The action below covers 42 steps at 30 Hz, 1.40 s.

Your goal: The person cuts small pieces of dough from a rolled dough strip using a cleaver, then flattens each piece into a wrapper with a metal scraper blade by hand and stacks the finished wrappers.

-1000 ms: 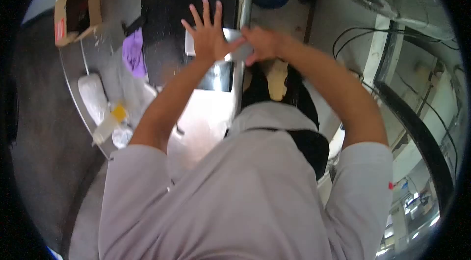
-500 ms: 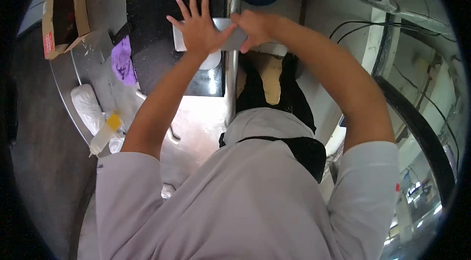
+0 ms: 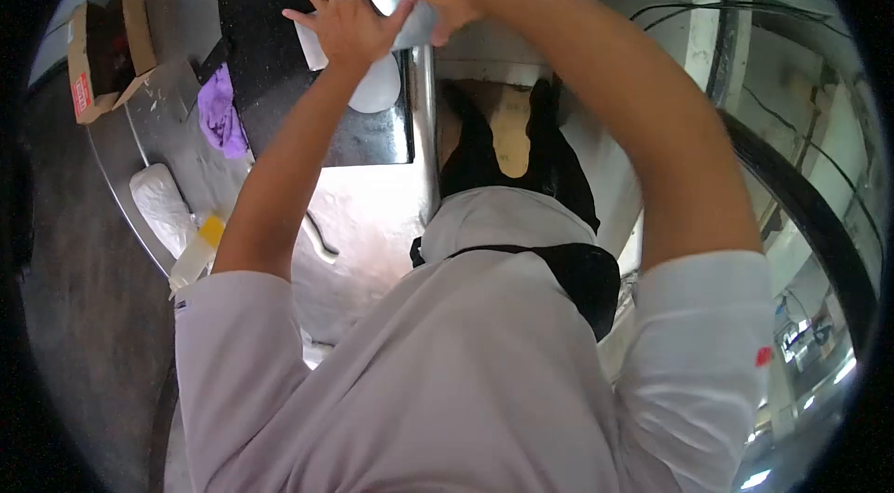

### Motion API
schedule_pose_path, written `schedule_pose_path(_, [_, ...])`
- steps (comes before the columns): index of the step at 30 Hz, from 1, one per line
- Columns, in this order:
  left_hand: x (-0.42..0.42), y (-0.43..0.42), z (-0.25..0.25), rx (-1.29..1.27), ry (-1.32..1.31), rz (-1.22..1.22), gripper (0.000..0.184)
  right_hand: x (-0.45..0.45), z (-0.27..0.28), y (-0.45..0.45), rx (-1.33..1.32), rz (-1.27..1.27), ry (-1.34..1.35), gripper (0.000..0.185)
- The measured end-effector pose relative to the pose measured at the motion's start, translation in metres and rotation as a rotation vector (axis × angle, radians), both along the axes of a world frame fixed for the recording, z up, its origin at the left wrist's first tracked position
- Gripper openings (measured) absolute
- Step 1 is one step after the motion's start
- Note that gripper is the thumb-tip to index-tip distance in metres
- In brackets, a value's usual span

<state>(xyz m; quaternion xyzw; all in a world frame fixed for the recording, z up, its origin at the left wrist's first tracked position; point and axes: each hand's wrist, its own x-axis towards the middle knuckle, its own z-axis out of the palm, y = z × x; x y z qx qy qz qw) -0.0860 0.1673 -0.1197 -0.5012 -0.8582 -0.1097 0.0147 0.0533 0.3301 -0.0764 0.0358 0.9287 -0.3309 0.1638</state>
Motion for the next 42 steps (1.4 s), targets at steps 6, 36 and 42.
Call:
schedule_pose_path(6, [0.001,-0.053,0.003,-0.128,-0.070,-0.138,0.119,0.020,-0.019,-0.054,-0.279,-0.079,-0.135,0.086])
schedule_pose_path(36, [-0.056,0.006,0.018,0.156,0.113,-0.504,0.098,-0.001,-0.058,-0.044,-0.061,-0.222,0.253,0.081])
schedule_pose_path(42, [-0.074,-0.015,0.030,0.118,0.064,-0.472,0.101,-0.041,-0.031,-0.006,0.014,-0.592,0.476,0.032])
